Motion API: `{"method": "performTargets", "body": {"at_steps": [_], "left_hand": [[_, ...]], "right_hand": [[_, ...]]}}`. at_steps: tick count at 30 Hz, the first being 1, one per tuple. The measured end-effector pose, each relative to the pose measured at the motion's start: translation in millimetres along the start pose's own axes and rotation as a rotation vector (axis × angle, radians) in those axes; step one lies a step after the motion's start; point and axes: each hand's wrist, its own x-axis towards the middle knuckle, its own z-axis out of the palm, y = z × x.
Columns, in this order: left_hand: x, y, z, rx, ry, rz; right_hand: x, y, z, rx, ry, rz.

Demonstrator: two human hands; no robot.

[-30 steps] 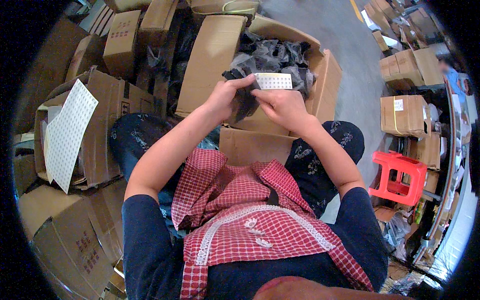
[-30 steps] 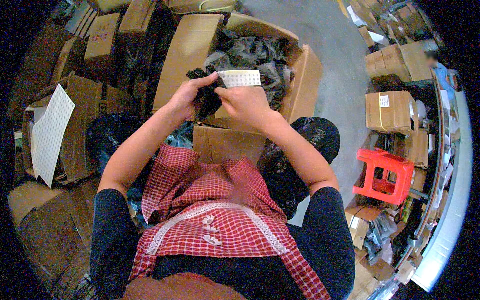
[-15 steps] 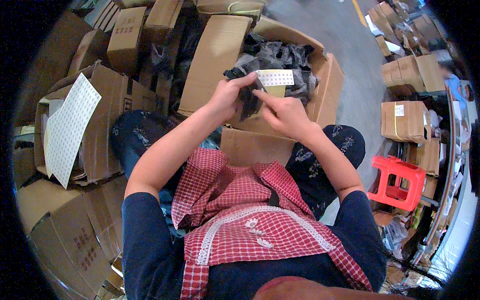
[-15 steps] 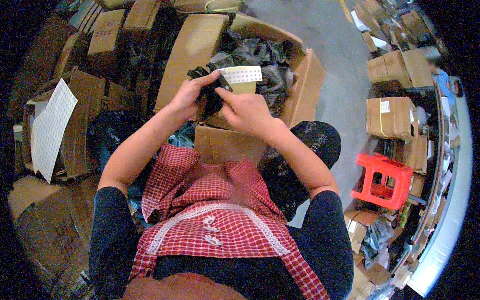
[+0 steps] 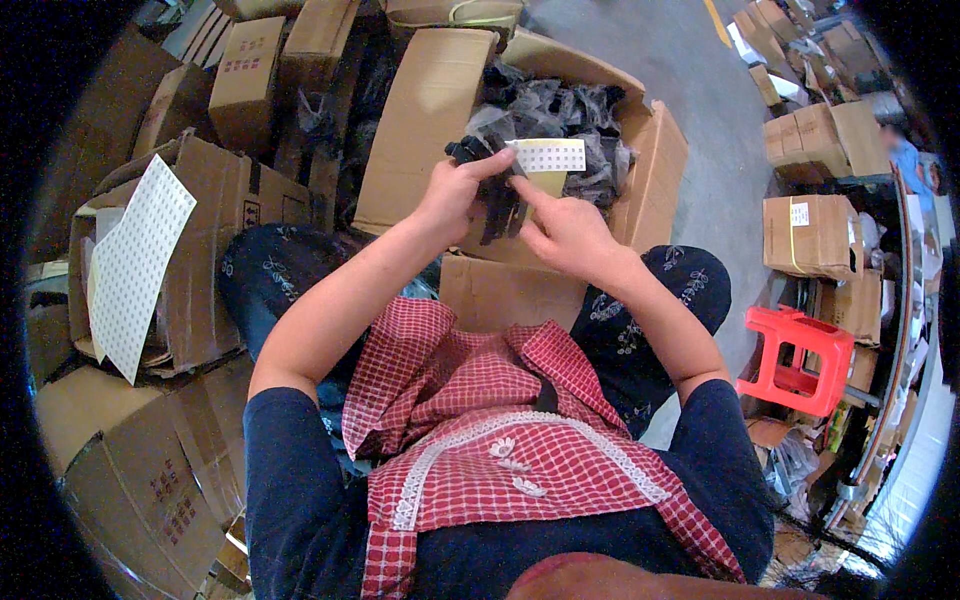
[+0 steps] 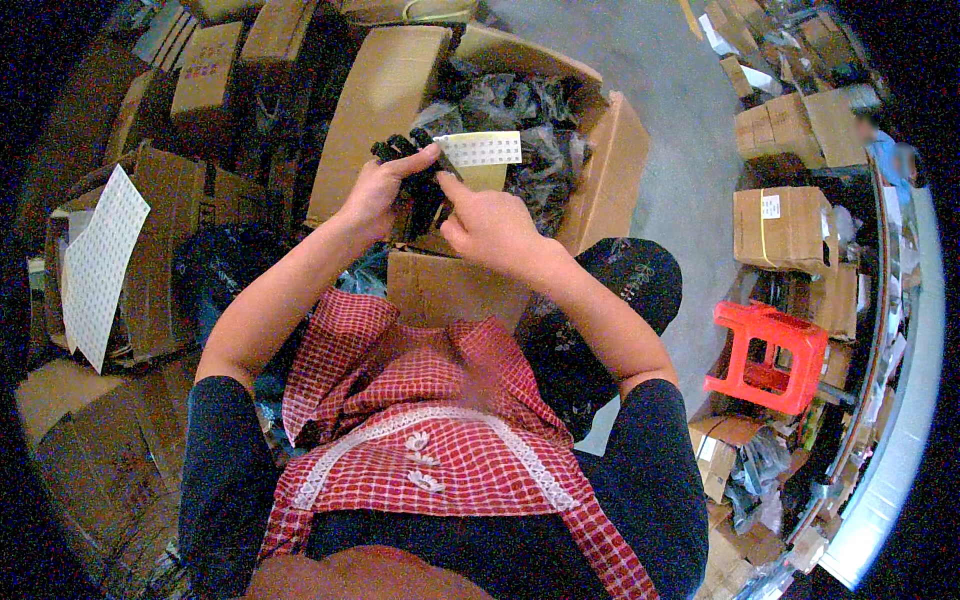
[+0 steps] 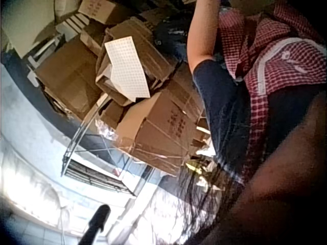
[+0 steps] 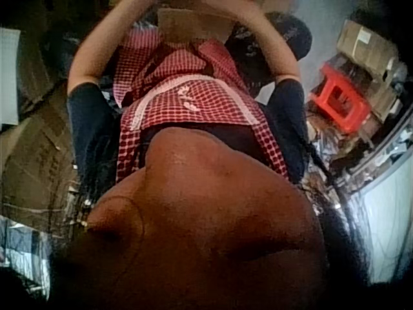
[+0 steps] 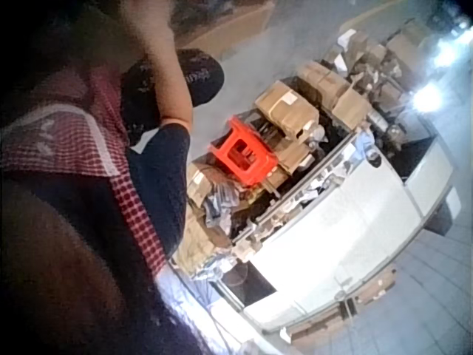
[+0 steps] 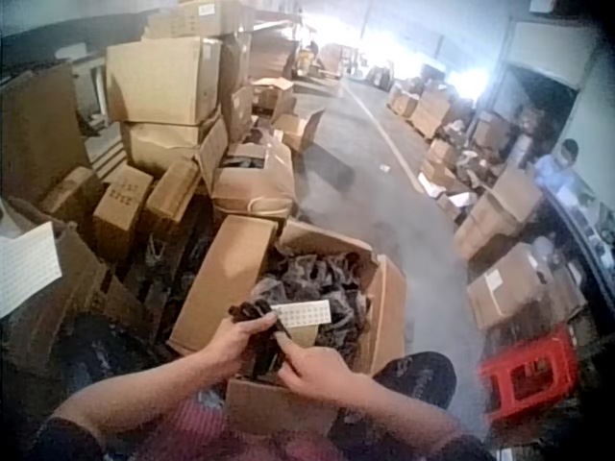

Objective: The person picks up plastic parts from a box, applies a label to one part, and places the parts into a clear plastic bag.

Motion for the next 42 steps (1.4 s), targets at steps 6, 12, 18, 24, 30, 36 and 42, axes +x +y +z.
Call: {"method": "performTargets", "body": {"at_steps": [6, 12, 18, 24, 30, 36, 42], "left_hand": [[-5.1, -5.0, 0.7, -0.042, -0.034, 0.028], [-1.7, -2.6, -2.5, -0.022, -0.064, -0.066], [-12.5, 3.0, 8.5, 0.121, -0.121, -0.077], [-10.9, 11.7, 4.5, 0.190, -0.209, -0.188], [-10.1, 7.2, 4.5, 0.171, -0.199, -0.160], [6.0, -9.3, -17.0, 0.273, -0.160, -0.137], [-10.3, 1.4, 1.5, 0.251, -0.151, -0.153]], "right_hand": [[-1.3, -3.7, -5.9, 0.054, -0.170, -0.033], [-2.1, 9.9, -13.9, 0.192, -0.134, -0.166], [-7.5, 2.8, -13.9, 0.019, -0.099, -0.259], [-5.3, 7.4, -24.5, 0.016, -0.094, -0.264], [1.8, 10.3, -31.0, 0.436, 0.050, -0.309], [6.9, -1.5, -11.5, 0.413, 0.088, -0.263], [8.8, -1.1, -4.1, 0.230, 0.178, -0.365]]}}
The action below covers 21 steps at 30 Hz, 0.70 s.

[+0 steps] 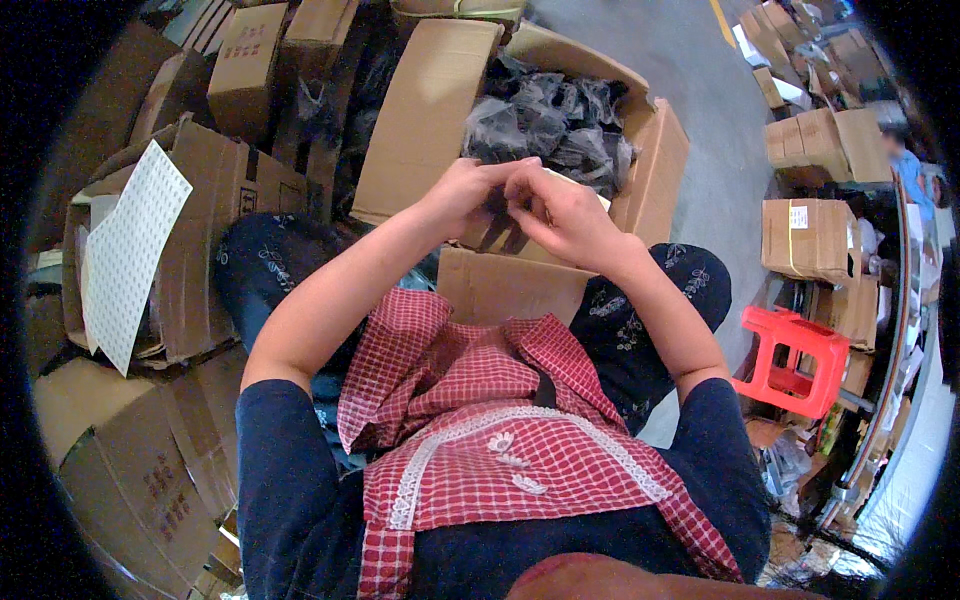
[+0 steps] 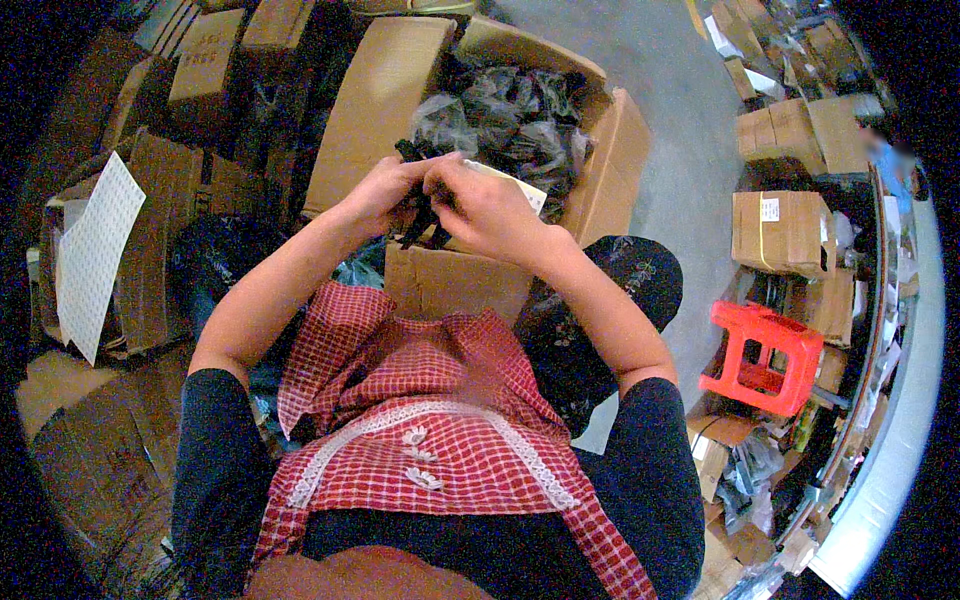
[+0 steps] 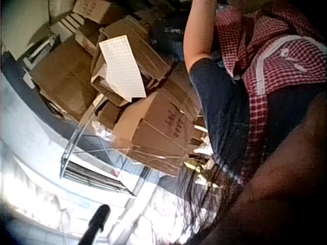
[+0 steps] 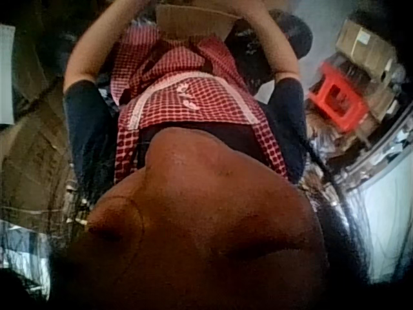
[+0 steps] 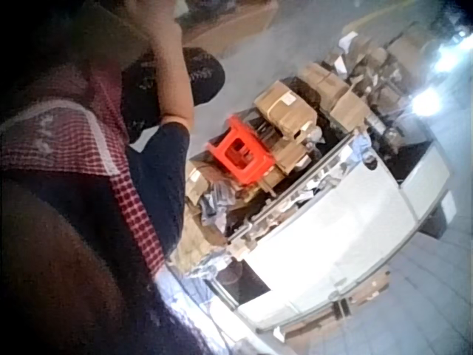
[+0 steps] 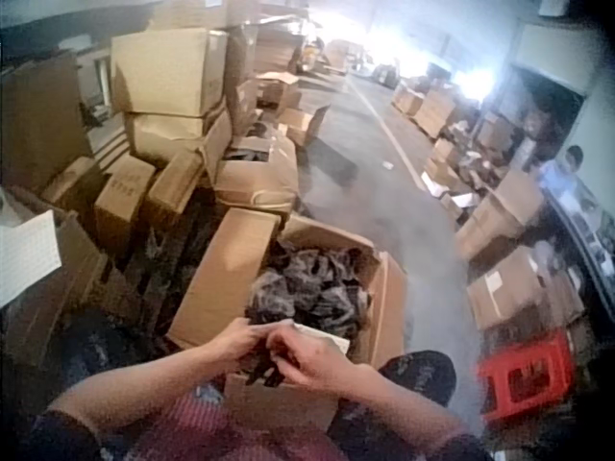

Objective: The person picks up plastic parts from a box, applies a label to one part, and places the parts into a clear plastic bag.

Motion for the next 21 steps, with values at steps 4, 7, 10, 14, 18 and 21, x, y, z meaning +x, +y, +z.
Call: {"method": "performTargets", "body": {"at_steps": [4, 7, 10, 14, 18, 21], "left_hand": [[-7.5, 4.4, 4.2, -0.021, -0.009, -0.009], [-3.9, 3.2, 2.6, -0.046, 0.001, -0.009], [6.7, -4.5, -4.3, -0.111, 0.015, 0.008], [13.8, -4.2, -11.2, -0.205, 0.021, -0.022], [13.3, -4.0, -9.0, -0.223, 0.067, 0.051], [10.9, -2.1, -5.9, -0.197, 0.078, 0.073]], "right_hand": [[1.1, -3.9, -0.6, -0.117, -0.015, 0.025], [-2.4, 2.2, 4.5, -0.198, 0.025, -0.037], [-8.5, 3.2, 7.4, -0.276, 0.048, -0.082], [-10.0, -5.4, 4.7, -0.327, 0.080, -0.013], [-12.8, -11.1, 2.6, -0.115, 0.061, 0.094], [-15.7, -16.6, 4.6, -0.116, -0.036, 0.185]]}}
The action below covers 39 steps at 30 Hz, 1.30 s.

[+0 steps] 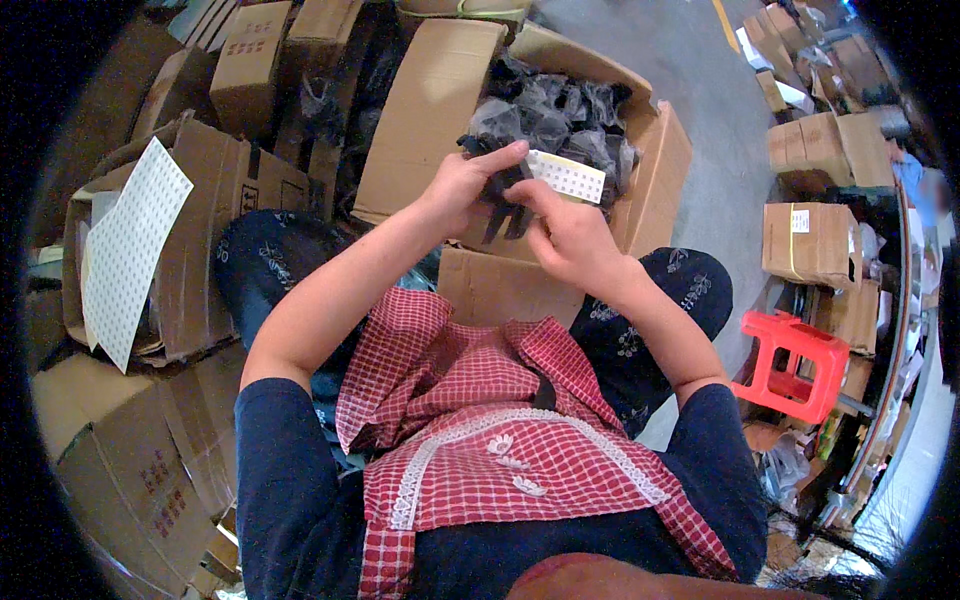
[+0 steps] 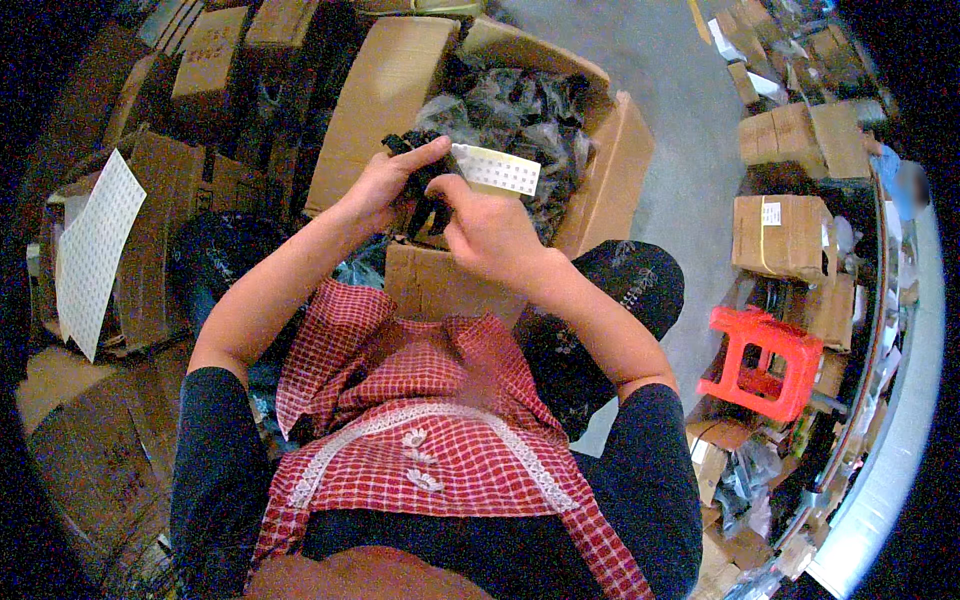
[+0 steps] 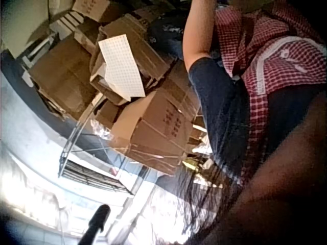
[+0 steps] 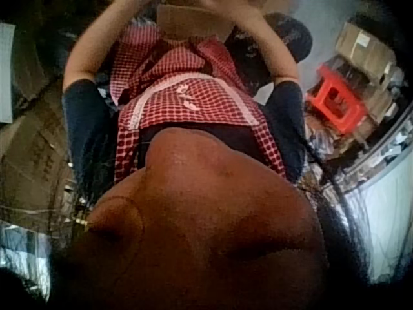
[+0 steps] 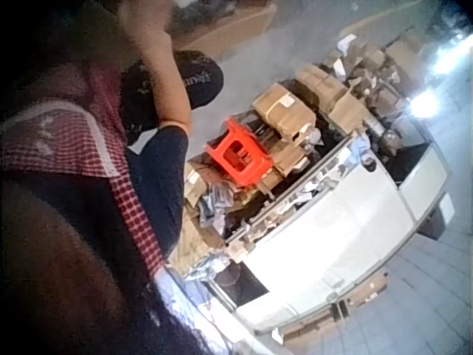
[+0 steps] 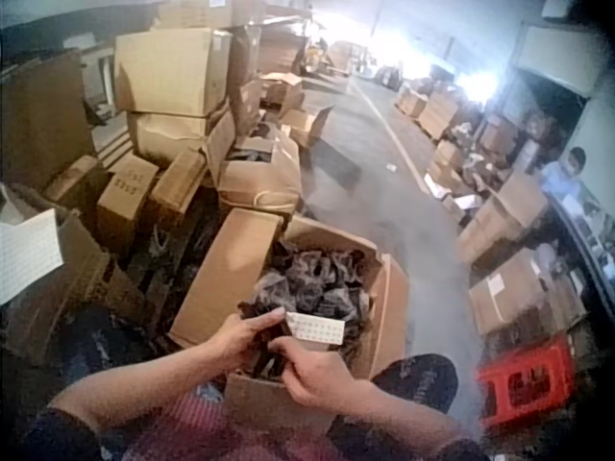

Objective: The person picks up plastic parts from a box, applies a label to one part, and places the parts into a clear plastic bag.

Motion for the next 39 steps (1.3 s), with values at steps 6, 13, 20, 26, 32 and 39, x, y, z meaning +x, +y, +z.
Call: {"method": "performTargets", "body": {"at_steps": [6, 13, 20, 26, 32, 39], "left_hand": [[6.2, -4.5, -6.4, -0.080, -0.006, 0.087], [-2.0, 7.5, 5.2, -0.018, 0.071, 0.042], [-3.7, 19.8, 1.8, 0.186, 0.163, 0.129], [4.3, 33.9, -16.0, 0.031, 0.243, 0.194], [-7.0, 48.8, -4.0, -0.016, 0.223, 0.120], [-3.0, 58.1, -7.0, -0.008, 0.213, 0.095]], "right_hand": [[0.4, 3.7, -0.8, 0.192, -0.026, 0.027], [17.3, 95.2, -31.6, 0.264, 0.227, 0.129], [23.7, 208.7, 14.5, 0.192, 0.195, 0.410], [-16.3, 273.8, 77.0, 0.183, -0.195, 0.884], [-53.9, 292.3, 168.9, -0.205, -0.541, 0.666], [-42.0, 318.0, 227.4, -0.601, -0.529, 0.662]]}}
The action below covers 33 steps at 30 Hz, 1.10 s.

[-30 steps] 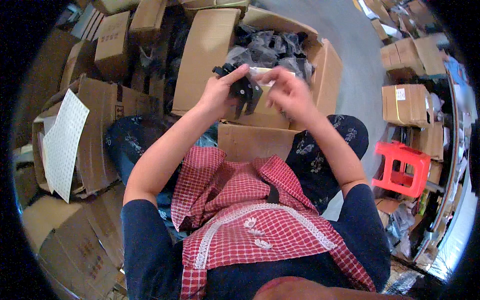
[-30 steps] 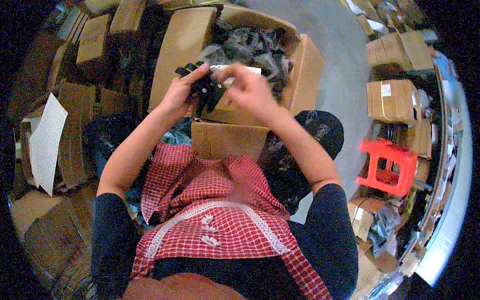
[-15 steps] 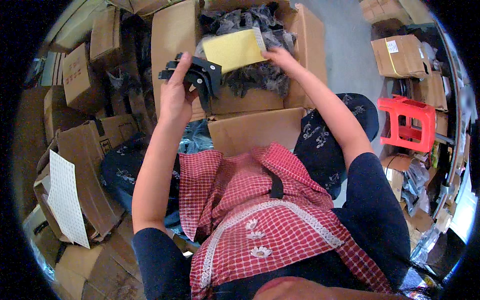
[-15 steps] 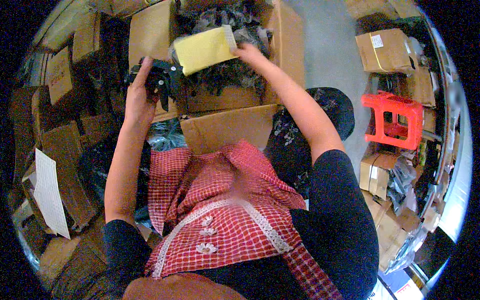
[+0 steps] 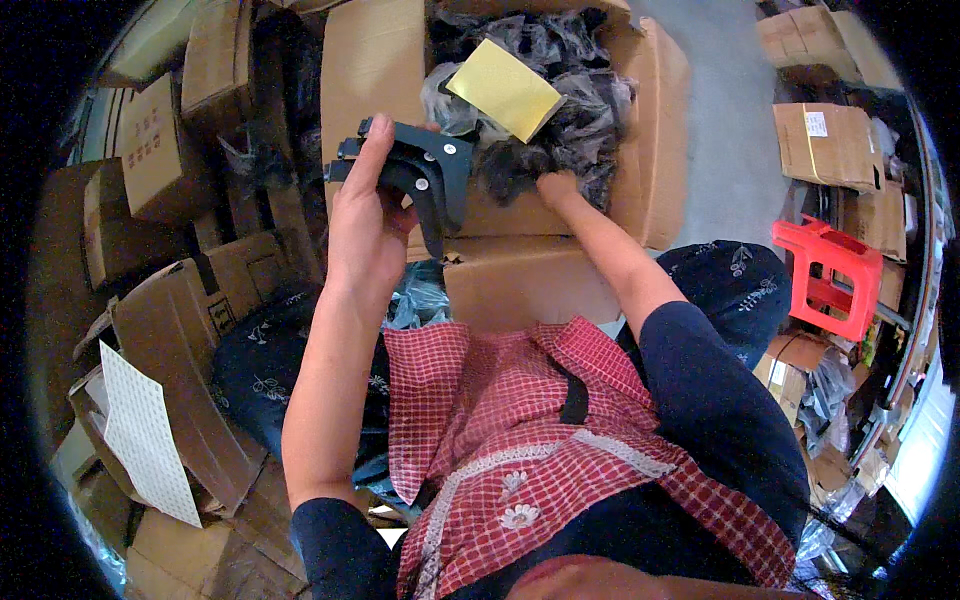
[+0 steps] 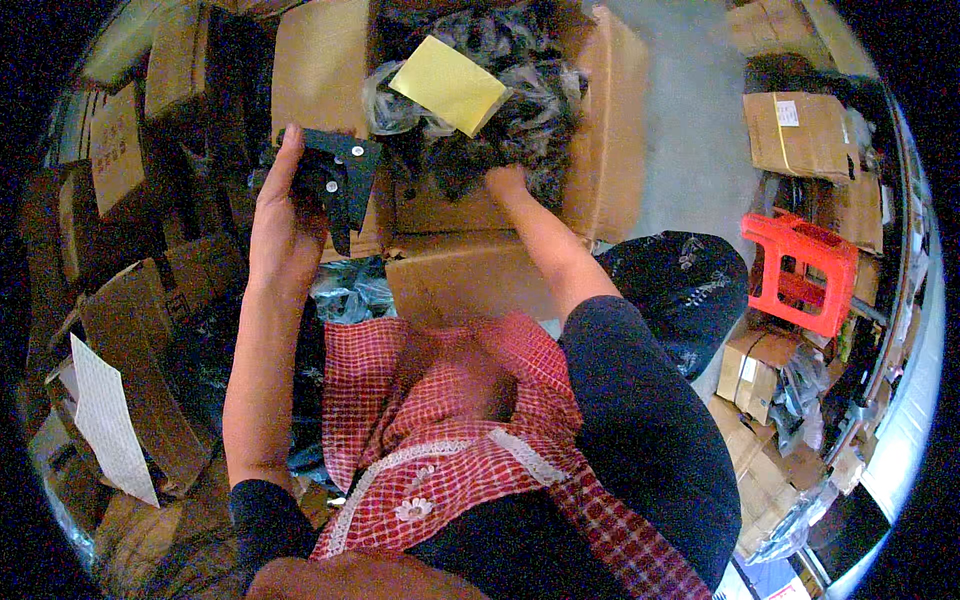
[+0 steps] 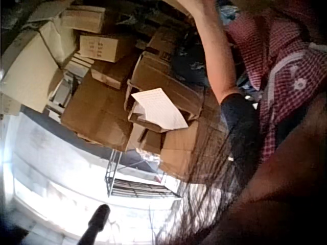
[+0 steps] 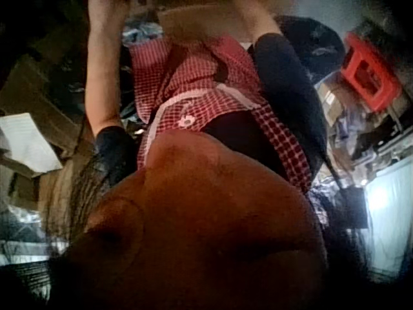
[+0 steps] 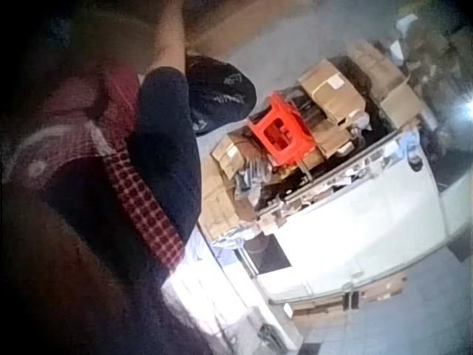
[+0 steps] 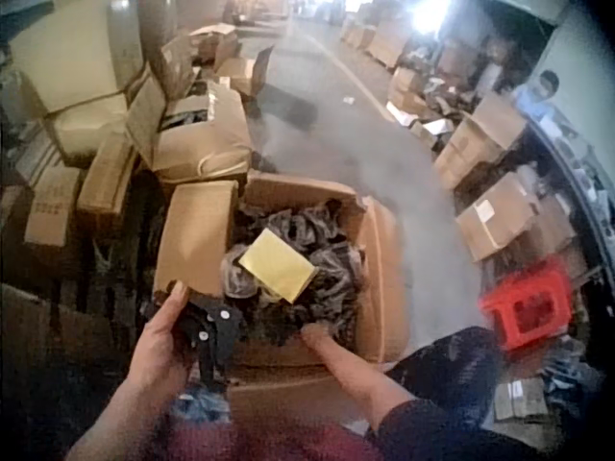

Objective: The person picks up plastic parts from a box, applies a label to one part, and places the parts into a clear plastic bag.

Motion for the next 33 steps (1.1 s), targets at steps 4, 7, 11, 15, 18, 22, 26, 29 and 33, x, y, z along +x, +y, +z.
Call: {"method": "performTargets", "body": {"at_steps": [4, 7, 11, 15, 18, 22, 26, 29, 33], "left_hand": [[-10.2, 1.5, -1.3, 0.019, 0.012, -0.011], [-18.7, -1.6, 2.0, 0.100, 0.054, 0.016], [-25.5, -8.1, 15.8, 0.205, 0.054, 0.054], [-25.2, -27.3, 16.5, 0.317, -0.075, 0.094], [-34.1, -42.5, 21.5, 0.391, -0.186, 0.161], [-38.7, -56.2, 24.1, 0.402, -0.308, 0.127], [-49.1, -45.9, 28.5, 0.332, -0.387, -0.125], [-53.7, -45.1, 33.9, 0.126, -0.504, -0.308], [-56.0, -53.4, 35.2, -0.001, -0.597, -0.368]], "right_hand": [[-25.3, -7.1, -47.1, -0.093, 0.143, -0.265], [-57.5, -4.3, -138.6, -0.096, 0.185, -0.285], [-114.9, 30.9, -232.7, 0.195, 0.377, -0.314], [-180.8, 20.9, -317.1, 0.334, 0.289, -0.220], [-217.2, 3.7, -342.9, 0.409, 0.275, -0.232], [-243.5, -23.5, -347.4, 0.378, 0.415, -0.301], [-246.9, -35.0, -339.7, 0.460, 0.528, -0.311], [-241.1, -36.4, -335.8, 0.593, 0.547, -0.298], [-217.7, -38.7, -322.6, 0.682, 0.577, -0.268]]}}
